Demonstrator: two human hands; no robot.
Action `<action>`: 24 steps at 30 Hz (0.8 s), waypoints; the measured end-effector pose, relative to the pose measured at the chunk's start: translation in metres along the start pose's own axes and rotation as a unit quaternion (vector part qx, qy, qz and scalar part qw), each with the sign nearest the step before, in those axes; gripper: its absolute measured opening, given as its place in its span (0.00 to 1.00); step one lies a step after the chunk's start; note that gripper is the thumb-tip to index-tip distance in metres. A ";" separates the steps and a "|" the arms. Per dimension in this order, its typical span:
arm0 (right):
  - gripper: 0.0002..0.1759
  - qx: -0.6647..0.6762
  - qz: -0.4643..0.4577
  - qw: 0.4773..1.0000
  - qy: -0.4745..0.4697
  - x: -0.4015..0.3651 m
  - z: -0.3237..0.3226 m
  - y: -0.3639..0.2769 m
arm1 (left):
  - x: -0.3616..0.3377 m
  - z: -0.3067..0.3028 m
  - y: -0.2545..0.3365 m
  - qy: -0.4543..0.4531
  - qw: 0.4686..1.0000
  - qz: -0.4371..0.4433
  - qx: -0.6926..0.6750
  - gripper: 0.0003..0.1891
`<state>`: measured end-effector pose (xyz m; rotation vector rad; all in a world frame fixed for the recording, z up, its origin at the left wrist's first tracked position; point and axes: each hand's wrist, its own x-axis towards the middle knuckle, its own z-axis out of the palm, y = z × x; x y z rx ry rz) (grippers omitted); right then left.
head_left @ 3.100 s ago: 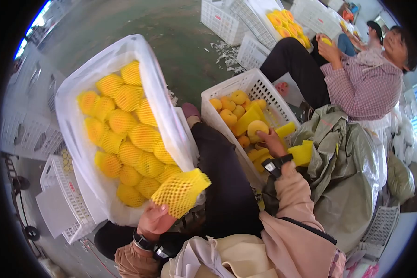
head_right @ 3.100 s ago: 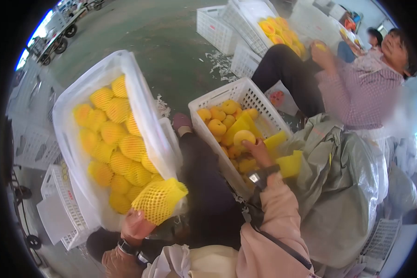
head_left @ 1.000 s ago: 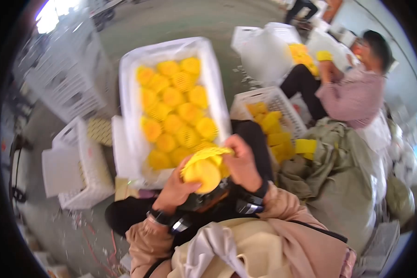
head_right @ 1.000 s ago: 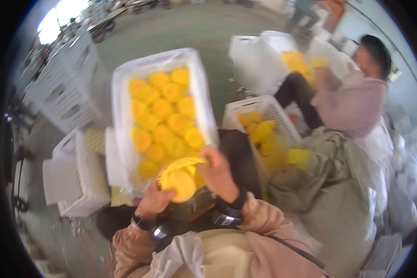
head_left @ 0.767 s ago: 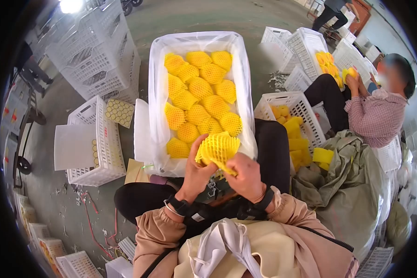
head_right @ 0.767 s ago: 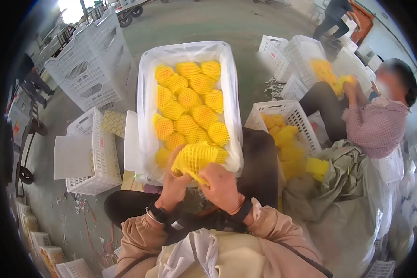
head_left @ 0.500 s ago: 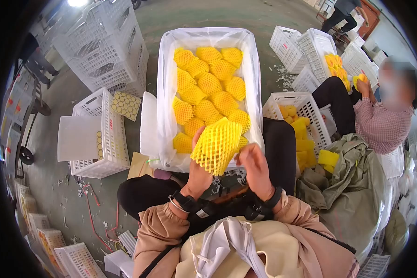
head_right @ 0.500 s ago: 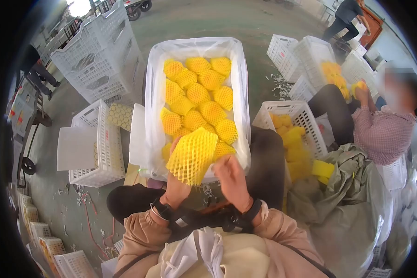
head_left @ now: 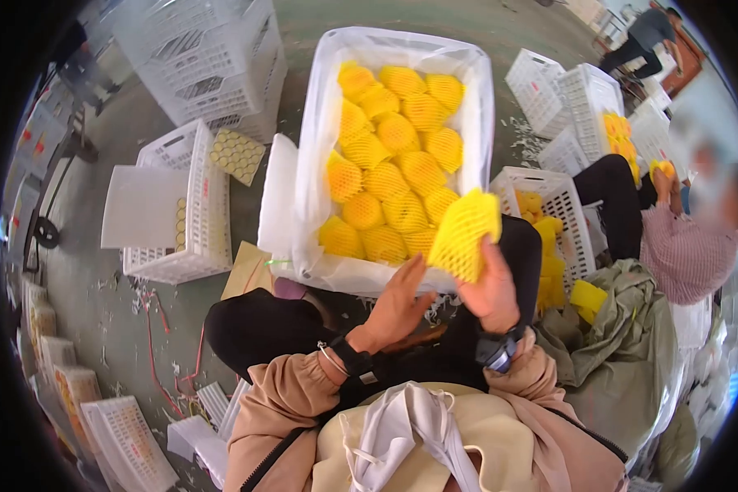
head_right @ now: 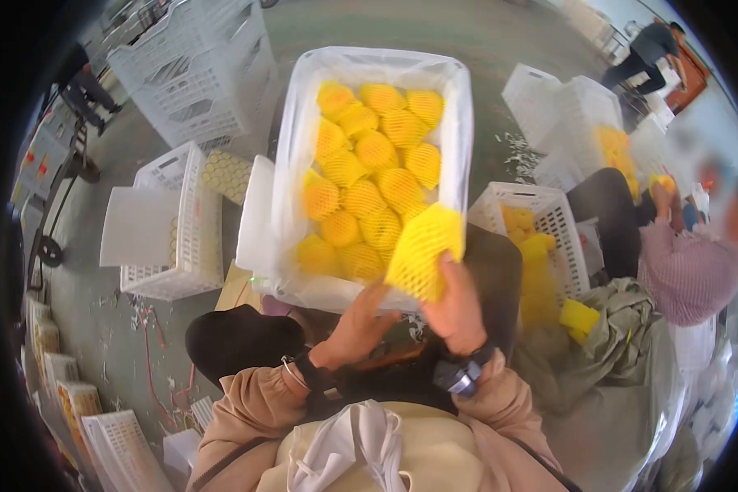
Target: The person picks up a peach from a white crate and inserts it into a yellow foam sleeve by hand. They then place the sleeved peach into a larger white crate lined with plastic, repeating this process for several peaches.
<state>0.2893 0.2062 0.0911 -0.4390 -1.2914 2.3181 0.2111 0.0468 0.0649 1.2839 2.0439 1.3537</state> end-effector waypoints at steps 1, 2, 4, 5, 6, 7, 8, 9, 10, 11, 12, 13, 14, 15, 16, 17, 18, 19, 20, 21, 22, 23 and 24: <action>0.22 0.047 0.003 0.999 -0.010 0.007 0.017 -0.023 | -0.004 0.000 -0.004 -0.012 0.997 0.018 0.069 0.28; 0.22 -0.040 -0.038 0.998 -0.010 0.017 0.014 -0.030 | -0.006 -0.003 -0.006 -0.007 0.998 0.010 0.068 0.28; 0.20 0.007 -0.025 1.000 0.007 0.037 0.026 -0.038 | -0.008 -0.012 -0.009 -0.015 0.978 0.019 0.208 0.28; 0.20 0.007 -0.020 1.000 0.007 0.049 0.023 -0.033 | -0.009 -0.015 -0.015 -0.015 0.978 0.014 0.207 0.28; 0.21 -0.034 0.021 0.999 -0.022 0.062 0.015 -0.024 | -0.009 -0.018 -0.024 -0.002 0.962 0.007 0.274 0.24; 0.24 -0.074 0.060 0.994 -0.053 0.076 0.009 -0.014 | -0.009 -0.022 -0.032 0.012 0.940 -0.001 0.340 0.21; 0.24 -0.074 0.065 0.994 -0.054 0.088 0.008 -0.001 | -0.010 -0.026 -0.036 0.012 0.941 -0.005 0.338 0.21; 0.26 -0.109 0.113 0.984 -0.082 0.099 0.012 0.015 | -0.011 -0.029 -0.040 -0.054 0.937 -0.039 0.342 0.15; 0.28 -0.144 0.159 0.970 -0.111 0.106 0.017 0.030 | -0.011 -0.032 -0.043 -0.118 0.928 -0.072 0.345 0.10; 0.28 -0.144 0.161 0.970 -0.112 0.109 0.023 0.042 | -0.011 -0.031 -0.043 -0.118 0.929 -0.074 0.344 0.10; 0.29 -0.202 0.188 0.954 -0.118 0.111 0.030 0.053 | -0.013 -0.029 -0.041 -0.101 0.929 -0.060 0.350 0.06; 0.31 -0.259 0.214 0.933 -0.124 0.113 0.033 0.065 | -0.014 -0.029 -0.040 -0.084 0.929 -0.044 0.356 0.04; 0.31 -0.259 0.216 0.933 -0.124 0.116 0.028 0.081 | -0.014 -0.031 -0.039 -0.086 0.930 -0.046 0.356 0.04; 0.35 -0.305 0.210 0.918 -0.143 0.116 0.028 0.094 | -0.015 -0.033 -0.037 -0.089 0.933 -0.041 0.347 0.04; 0.39 -0.351 0.204 0.899 -0.164 0.115 0.027 0.104 | -0.015 -0.035 -0.035 -0.093 0.936 -0.038 0.339 0.04; 0.41 -0.408 0.210 0.873 -0.167 0.113 0.023 0.110 | -0.015 -0.038 -0.034 -0.093 0.936 -0.040 0.337 0.04; 0.41 -0.408 0.213 0.872 -0.169 0.109 0.026 0.113 | -0.014 -0.039 -0.034 -0.090 0.942 -0.041 0.320 0.05; 0.39 -0.414 0.198 0.872 -0.174 0.106 0.028 0.117 | -0.014 -0.040 -0.033 -0.088 0.948 -0.042 0.302 0.05; 0.36 -0.419 0.182 0.871 -0.178 0.103 0.030 0.119 | -0.014 -0.041 -0.033 -0.090 0.948 -0.044 0.302 0.05; 0.36 -0.419 0.184 0.871 -0.178 0.102 0.033 0.119 | -0.014 -0.040 -0.032 -0.099 0.947 -0.047 0.303 0.05; 0.36 -0.499 0.124 0.832 -0.211 0.102 0.037 0.115 | -0.013 -0.040 -0.032 -0.108 0.945 -0.049 0.304 0.05; 0.36 -0.573 0.062 0.781 -0.241 0.102 0.039 0.113 | -0.013 -0.039 -0.033 -0.109 0.945 -0.048 0.303 0.05; 0.36 -0.574 0.062 0.781 -0.240 0.100 0.035 0.119 | -0.013 -0.038 -0.034 -0.108 0.944 -0.048 0.307 0.04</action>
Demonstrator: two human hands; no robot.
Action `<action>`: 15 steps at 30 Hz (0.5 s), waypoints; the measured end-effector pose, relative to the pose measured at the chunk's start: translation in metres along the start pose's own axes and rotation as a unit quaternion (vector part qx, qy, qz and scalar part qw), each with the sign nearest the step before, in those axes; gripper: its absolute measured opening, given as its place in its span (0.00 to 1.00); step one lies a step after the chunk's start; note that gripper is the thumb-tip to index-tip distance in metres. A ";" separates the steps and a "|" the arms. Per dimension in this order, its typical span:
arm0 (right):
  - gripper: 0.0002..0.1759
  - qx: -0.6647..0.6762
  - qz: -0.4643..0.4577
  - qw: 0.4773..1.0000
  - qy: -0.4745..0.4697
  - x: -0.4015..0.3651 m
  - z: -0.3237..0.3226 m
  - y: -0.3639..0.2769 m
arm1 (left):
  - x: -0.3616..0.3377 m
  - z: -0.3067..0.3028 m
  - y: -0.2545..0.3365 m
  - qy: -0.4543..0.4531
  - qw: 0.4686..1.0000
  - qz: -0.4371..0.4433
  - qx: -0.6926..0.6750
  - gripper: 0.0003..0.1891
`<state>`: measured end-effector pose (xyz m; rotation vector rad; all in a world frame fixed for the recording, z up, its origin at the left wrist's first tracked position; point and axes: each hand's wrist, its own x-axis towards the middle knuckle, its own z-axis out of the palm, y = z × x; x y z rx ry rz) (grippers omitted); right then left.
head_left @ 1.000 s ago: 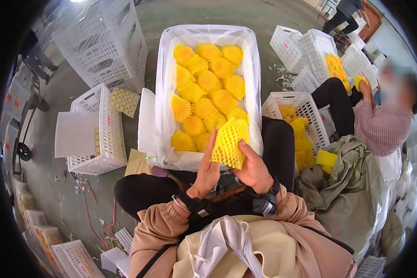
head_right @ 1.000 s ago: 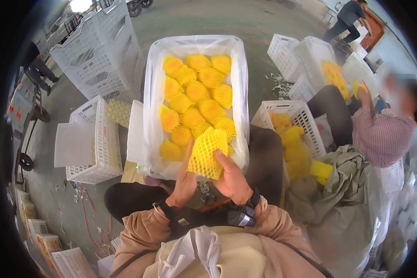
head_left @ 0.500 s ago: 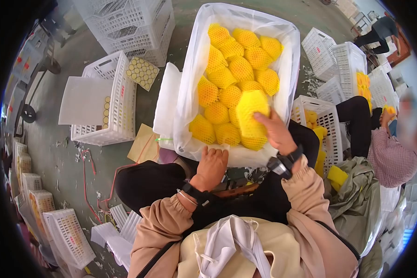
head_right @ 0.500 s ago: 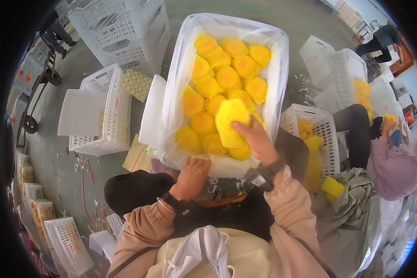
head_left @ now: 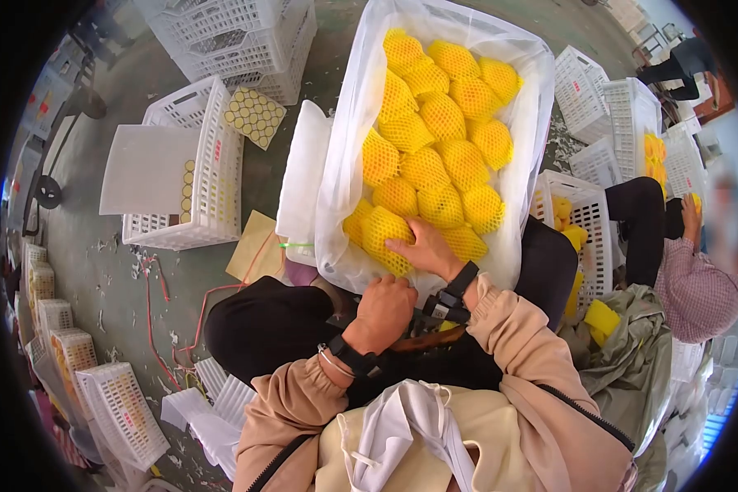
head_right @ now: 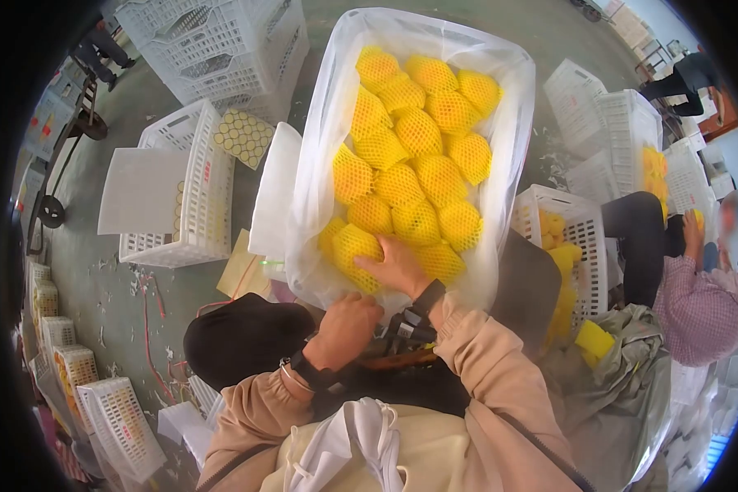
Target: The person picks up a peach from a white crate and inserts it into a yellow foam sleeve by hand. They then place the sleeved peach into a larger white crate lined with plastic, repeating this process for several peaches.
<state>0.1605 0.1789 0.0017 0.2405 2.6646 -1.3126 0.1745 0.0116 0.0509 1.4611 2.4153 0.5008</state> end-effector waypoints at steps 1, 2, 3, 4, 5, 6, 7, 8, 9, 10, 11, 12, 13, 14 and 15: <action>0.36 -0.012 -0.014 0.999 0.041 -0.001 0.007 0.008 | 0.000 0.001 0.000 0.001 1.000 0.000 0.004 0.04; 0.36 -0.023 -0.028 0.996 0.083 -0.002 0.011 0.015 | 0.000 0.001 0.001 0.002 1.000 0.002 0.004 0.04; 0.36 -0.025 -0.029 0.996 0.085 -0.002 0.009 0.014 | 0.000 0.001 0.002 -0.001 1.000 -0.001 0.011 0.04; 0.37 -0.067 -0.041 0.995 0.064 -0.001 0.007 0.012 | 0.000 0.000 0.002 -0.005 1.000 -0.004 0.018 0.04; 0.38 -0.107 -0.051 0.992 0.044 -0.001 0.005 0.010 | 0.000 0.001 0.002 -0.005 1.000 -0.001 0.018 0.04; 0.38 -0.106 -0.050 0.992 0.047 -0.001 0.003 0.009 | 0.001 0.002 0.001 -0.011 1.000 -0.002 0.019 0.03; 0.37 -0.140 -0.046 0.988 0.034 -0.001 0.001 0.008 | 0.001 0.001 0.000 -0.017 1.000 -0.002 0.021 0.02; 0.36 -0.174 -0.040 0.984 0.022 -0.001 -0.004 0.007 | 0.001 0.000 -0.001 -0.019 1.000 0.005 0.024 0.02; 0.36 -0.175 -0.036 0.983 0.029 -0.003 -0.013 0.005 | 0.001 -0.004 -0.004 -0.029 1.000 0.006 -0.008 0.04; 0.34 -0.103 -0.022 0.994 0.037 -0.006 -0.025 0.001 | 0.003 -0.014 -0.004 -0.040 0.998 0.007 -0.041 0.07; 0.31 -0.031 -0.006 0.998 0.045 -0.011 -0.038 -0.004 | 0.005 -0.025 -0.005 -0.058 0.993 -0.020 -0.104 0.12; 0.28 0.005 -0.035 0.995 0.093 -0.020 -0.057 -0.005 | 0.007 -0.027 -0.005 -0.062 0.992 -0.012 -0.106 0.12; 0.25 0.042 -0.061 0.987 0.141 -0.035 -0.081 -0.008 | 0.008 -0.027 -0.005 0.000 0.990 -0.009 -0.139 0.12; 0.21 0.135 -0.013 0.980 0.143 -0.060 -0.116 -0.028 | 0.012 -0.027 -0.006 0.061 0.983 -0.006 -0.172 0.12; 0.16 0.131 -0.020 0.969 0.210 -0.082 -0.141 -0.023 | 0.017 -0.028 -0.007 0.043 0.981 -0.026 -0.186 0.13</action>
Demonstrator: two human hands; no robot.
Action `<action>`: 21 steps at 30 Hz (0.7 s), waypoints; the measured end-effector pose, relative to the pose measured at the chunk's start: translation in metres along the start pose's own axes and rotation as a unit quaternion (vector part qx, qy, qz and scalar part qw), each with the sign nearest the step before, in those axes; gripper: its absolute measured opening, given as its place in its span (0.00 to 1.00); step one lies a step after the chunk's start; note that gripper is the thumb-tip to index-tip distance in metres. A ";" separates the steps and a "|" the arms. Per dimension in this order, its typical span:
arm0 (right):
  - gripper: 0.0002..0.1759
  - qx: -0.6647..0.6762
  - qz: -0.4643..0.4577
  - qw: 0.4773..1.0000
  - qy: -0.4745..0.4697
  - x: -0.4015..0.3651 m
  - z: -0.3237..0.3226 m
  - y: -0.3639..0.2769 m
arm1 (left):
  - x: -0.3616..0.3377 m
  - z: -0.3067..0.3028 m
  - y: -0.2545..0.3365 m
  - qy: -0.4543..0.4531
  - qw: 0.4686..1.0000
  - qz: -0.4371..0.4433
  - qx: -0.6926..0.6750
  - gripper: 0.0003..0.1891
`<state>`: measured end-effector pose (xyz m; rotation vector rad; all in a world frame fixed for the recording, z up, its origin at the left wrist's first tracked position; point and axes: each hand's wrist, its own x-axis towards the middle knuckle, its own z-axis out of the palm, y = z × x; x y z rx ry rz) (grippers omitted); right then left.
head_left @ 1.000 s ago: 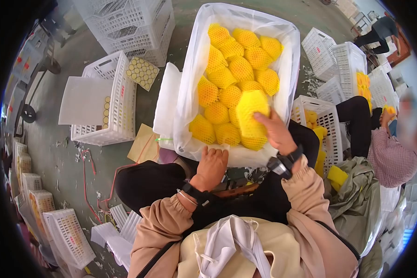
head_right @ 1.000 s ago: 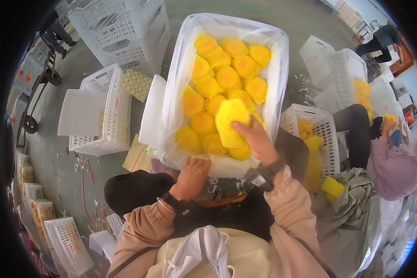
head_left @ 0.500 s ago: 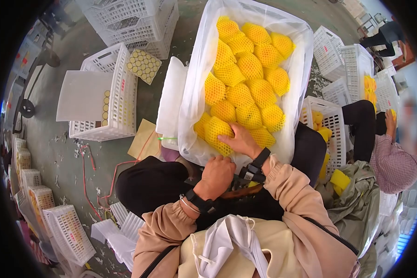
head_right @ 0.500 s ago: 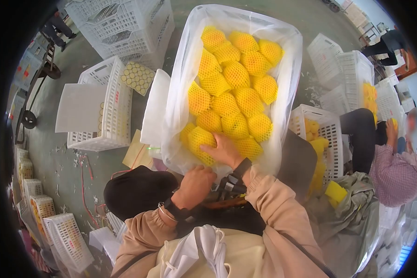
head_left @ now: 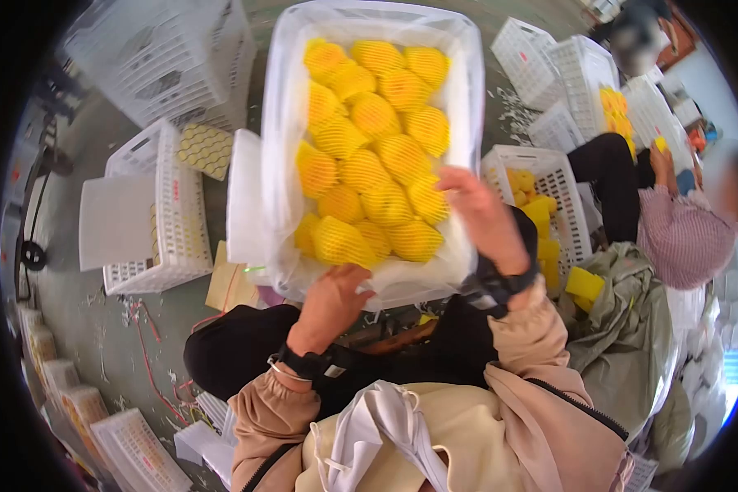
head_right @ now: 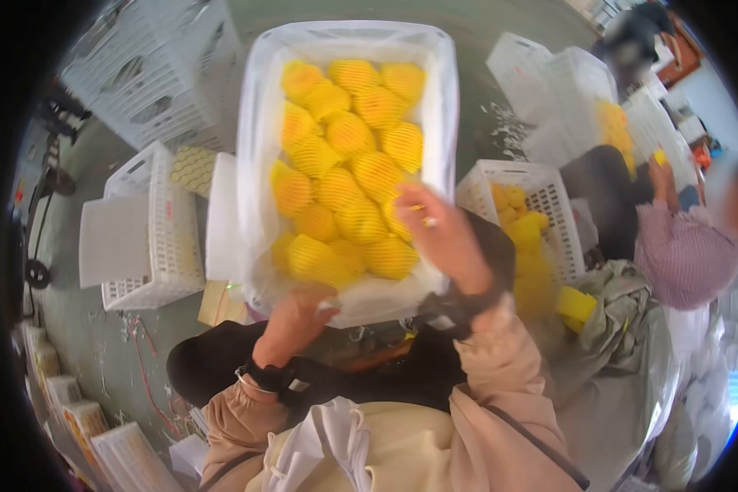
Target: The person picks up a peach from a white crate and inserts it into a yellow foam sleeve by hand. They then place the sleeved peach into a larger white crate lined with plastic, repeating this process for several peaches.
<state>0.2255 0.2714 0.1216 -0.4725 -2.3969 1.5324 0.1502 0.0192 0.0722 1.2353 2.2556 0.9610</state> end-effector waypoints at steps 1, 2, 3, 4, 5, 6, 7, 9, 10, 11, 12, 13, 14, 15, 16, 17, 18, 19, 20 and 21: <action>0.13 0.030 -0.044 0.995 0.081 -0.015 -0.025 -0.025 | 0.004 0.008 -0.015 0.037 0.995 0.051 0.083 0.15; 0.13 0.058 -0.002 0.984 0.167 -0.028 -0.048 -0.027 | 0.010 0.019 -0.029 0.076 0.979 0.103 0.161 0.17; 0.13 0.048 0.005 0.982 0.185 -0.040 -0.072 -0.014 | 0.016 0.013 -0.014 0.094 0.989 0.001 0.114 0.24; 0.13 0.014 0.023 0.972 0.235 -0.054 -0.098 0.007 | 0.023 0.014 -0.018 0.111 0.986 -0.010 0.125 0.29; 0.13 -0.022 0.043 0.957 0.287 -0.071 -0.120 0.028 | 0.028 0.016 -0.028 0.133 0.977 0.026 0.163 0.31; 0.12 -0.001 0.085 0.950 0.301 -0.087 -0.135 0.046 | 0.036 0.019 -0.036 0.121 0.980 -0.006 0.158 0.31; 0.12 -0.013 0.092 0.941 0.324 -0.103 -0.149 0.069 | 0.040 0.024 -0.051 0.108 0.982 -0.024 0.152 0.29; 0.13 0.059 0.190 0.920 0.338 -0.129 -0.167 0.118 | 0.048 0.025 -0.064 0.045 0.989 -0.062 0.128 0.26; 0.13 0.058 0.193 0.914 0.351 -0.136 -0.172 0.136 | 0.052 0.023 -0.066 0.020 0.989 -0.079 0.123 0.25; 0.13 0.038 0.252 0.902 0.349 -0.142 -0.174 0.153 | 0.056 0.019 -0.071 0.013 0.990 -0.069 0.125 0.25; 0.13 0.020 0.310 0.887 0.342 -0.148 -0.176 0.173 | 0.058 0.015 -0.076 -0.002 0.993 -0.054 0.106 0.23; 0.13 0.025 0.314 0.883 0.348 -0.154 -0.178 0.199 | 0.061 0.011 -0.079 -0.017 0.995 -0.042 0.087 0.21; 0.14 -0.112 0.321 0.894 0.291 -0.159 -0.179 0.228 | 0.062 0.007 -0.078 -0.023 0.995 -0.040 0.091 0.21; 0.16 -0.246 0.321 0.886 0.226 -0.162 -0.179 0.255 | 0.063 0.003 -0.077 -0.042 0.996 -0.056 0.048 0.20; 0.16 -0.242 0.323 0.887 0.227 -0.166 -0.177 0.278 | 0.065 0.001 -0.075 -0.059 0.996 -0.073 0.005 0.20; 0.19 -0.279 0.331 0.881 0.191 -0.169 -0.172 0.299 | 0.065 0.003 -0.073 -0.061 0.995 -0.074 0.008 0.20; 0.22 -0.316 0.336 0.874 0.154 -0.171 -0.168 0.315 | 0.063 0.007 -0.069 -0.060 0.994 -0.079 0.050 0.20; 0.22 -0.313 0.334 0.876 0.153 -0.171 -0.163 0.325 | 0.062 0.009 -0.066 -0.057 0.991 -0.085 0.092 0.20; 0.25 -0.308 0.313 0.891 0.114 -0.169 -0.158 0.334 | 0.061 0.010 -0.065 -0.054 0.990 -0.087 0.095 0.20; 0.28 -0.303 0.289 0.905 0.075 -0.165 -0.155 0.333 | 0.060 0.011 -0.063 -0.049 0.989 -0.107 0.091 0.20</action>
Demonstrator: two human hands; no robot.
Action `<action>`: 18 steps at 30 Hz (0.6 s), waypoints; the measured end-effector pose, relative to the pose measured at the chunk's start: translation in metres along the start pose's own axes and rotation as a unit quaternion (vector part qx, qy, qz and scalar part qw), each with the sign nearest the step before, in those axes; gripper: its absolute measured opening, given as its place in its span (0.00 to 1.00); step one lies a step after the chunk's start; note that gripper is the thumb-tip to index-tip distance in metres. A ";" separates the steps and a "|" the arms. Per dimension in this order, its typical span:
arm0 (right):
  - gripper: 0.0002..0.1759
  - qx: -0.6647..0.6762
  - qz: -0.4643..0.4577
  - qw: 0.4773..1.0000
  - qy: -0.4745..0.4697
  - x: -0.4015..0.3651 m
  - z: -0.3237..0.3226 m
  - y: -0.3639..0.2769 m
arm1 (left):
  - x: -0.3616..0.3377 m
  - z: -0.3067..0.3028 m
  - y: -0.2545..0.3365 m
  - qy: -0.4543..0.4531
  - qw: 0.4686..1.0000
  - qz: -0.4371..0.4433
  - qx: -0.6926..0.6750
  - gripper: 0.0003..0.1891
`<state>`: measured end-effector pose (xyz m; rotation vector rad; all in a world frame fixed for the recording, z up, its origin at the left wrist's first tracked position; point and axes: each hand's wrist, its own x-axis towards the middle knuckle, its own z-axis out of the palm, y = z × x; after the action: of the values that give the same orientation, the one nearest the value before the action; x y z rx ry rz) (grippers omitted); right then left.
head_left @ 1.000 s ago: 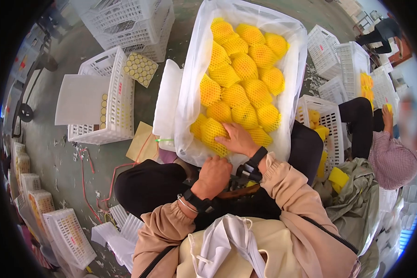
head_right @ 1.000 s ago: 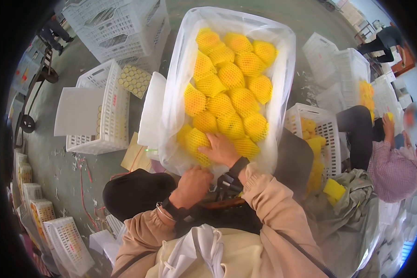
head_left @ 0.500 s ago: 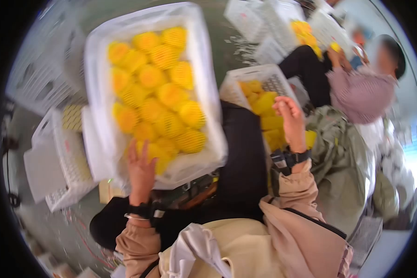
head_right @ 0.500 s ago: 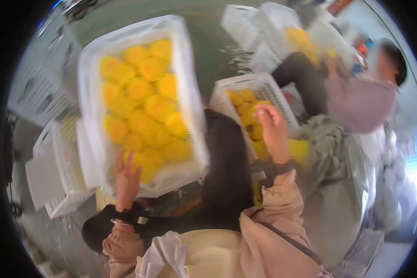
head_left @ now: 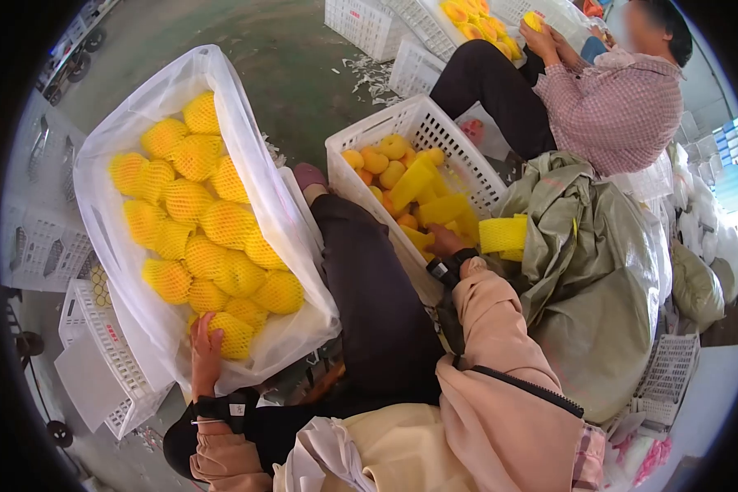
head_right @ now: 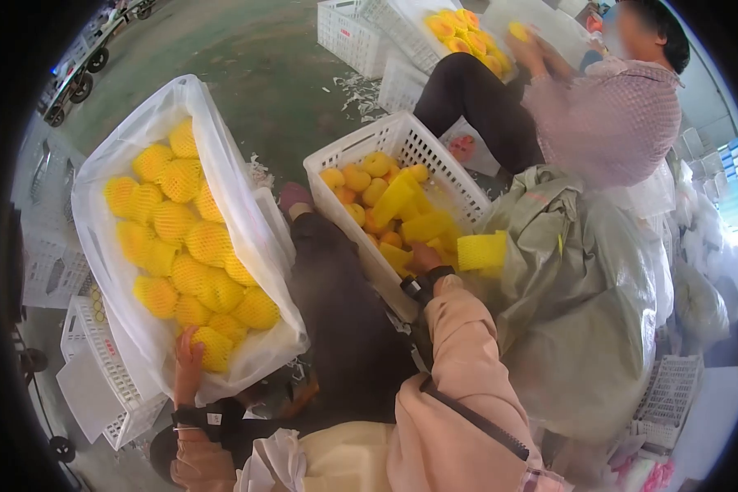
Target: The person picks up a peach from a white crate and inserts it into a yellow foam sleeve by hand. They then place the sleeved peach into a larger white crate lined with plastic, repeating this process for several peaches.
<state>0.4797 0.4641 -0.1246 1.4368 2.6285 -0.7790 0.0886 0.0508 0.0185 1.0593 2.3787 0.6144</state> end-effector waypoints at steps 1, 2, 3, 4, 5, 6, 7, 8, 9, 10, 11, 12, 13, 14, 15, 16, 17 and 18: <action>0.28 0.000 -0.007 1.000 0.002 0.003 -0.001 -0.005 | -0.002 0.000 0.003 0.003 1.000 -0.018 -0.007 0.21; 0.26 -0.007 0.036 0.998 -0.057 0.004 -0.002 -0.009 | -0.005 0.000 0.008 0.011 1.000 -0.019 -0.007 0.21; 0.25 -0.016 0.079 0.990 -0.113 0.006 -0.007 -0.016 | -0.009 -0.001 0.019 0.083 0.994 -0.008 0.063 0.21; 0.25 -0.017 0.075 0.991 -0.109 0.008 -0.008 -0.016 | -0.013 -0.002 0.031 0.155 0.979 0.002 0.132 0.22; 0.22 -0.015 0.071 0.986 -0.148 0.009 -0.005 -0.012 | -0.015 -0.009 0.043 0.160 0.979 0.002 0.130 0.22; 0.20 -0.015 0.067 0.980 -0.188 0.010 -0.001 -0.009 | -0.016 -0.021 0.059 0.165 0.982 0.036 0.083 0.22; 0.16 -0.013 0.041 0.988 -0.150 0.011 0.003 -0.005 | -0.018 -0.029 0.073 0.172 0.982 0.070 0.036 0.22; 0.16 -0.018 0.034 0.988 -0.148 0.010 -0.002 -0.002 | -0.020 -0.033 0.084 0.179 0.981 0.067 0.032 0.22; 0.15 -0.051 0.011 0.985 -0.164 0.010 -0.008 0.000 | -0.024 -0.037 0.093 0.135 0.987 0.085 -0.017 0.21; 0.14 -0.083 -0.014 0.980 -0.178 0.011 -0.014 -0.012 | -0.027 -0.041 0.102 0.093 0.988 0.104 -0.065 0.21; 0.12 -0.026 0.045 0.999 0.012 0.011 -0.020 -0.024 | -0.030 -0.044 0.111 0.093 0.984 0.117 -0.093 0.20; 0.11 0.035 0.102 0.974 0.200 0.001 -0.043 -0.051 | -0.031 -0.044 0.115 0.104 0.983 0.116 -0.093 0.20; 0.10 0.110 0.059 0.950 0.287 -0.016 -0.080 -0.098 | -0.031 -0.043 0.117 0.067 0.977 0.107 -0.171 0.21; 0.10 0.184 0.019 0.912 0.367 -0.042 -0.116 -0.153 | -0.034 -0.041 0.121 0.026 0.963 0.098 -0.248 0.23; 0.10 0.227 -0.041 0.913 0.336 -0.066 -0.135 -0.197 | -0.037 -0.039 0.130 0.029 0.963 0.096 -0.250 0.23; 0.10 0.267 -0.098 0.909 0.306 -0.087 -0.144 -0.236 | -0.037 -0.037 0.142 0.092 0.948 0.147 -0.265 0.24; 0.10 0.238 -0.206 0.918 0.243 -0.108 -0.146 -0.271 | -0.038 -0.036 0.149 0.155 0.926 0.202 -0.280 0.24; 0.11 0.204 -0.309 0.912 0.178 -0.124 -0.141 -0.298 | -0.039 -0.037 0.152 0.153 0.924 0.210 -0.281 0.24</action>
<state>0.3396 0.2992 0.1529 0.8307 3.4286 -1.2901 0.1767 0.1047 0.1430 1.2647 1.9919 1.6071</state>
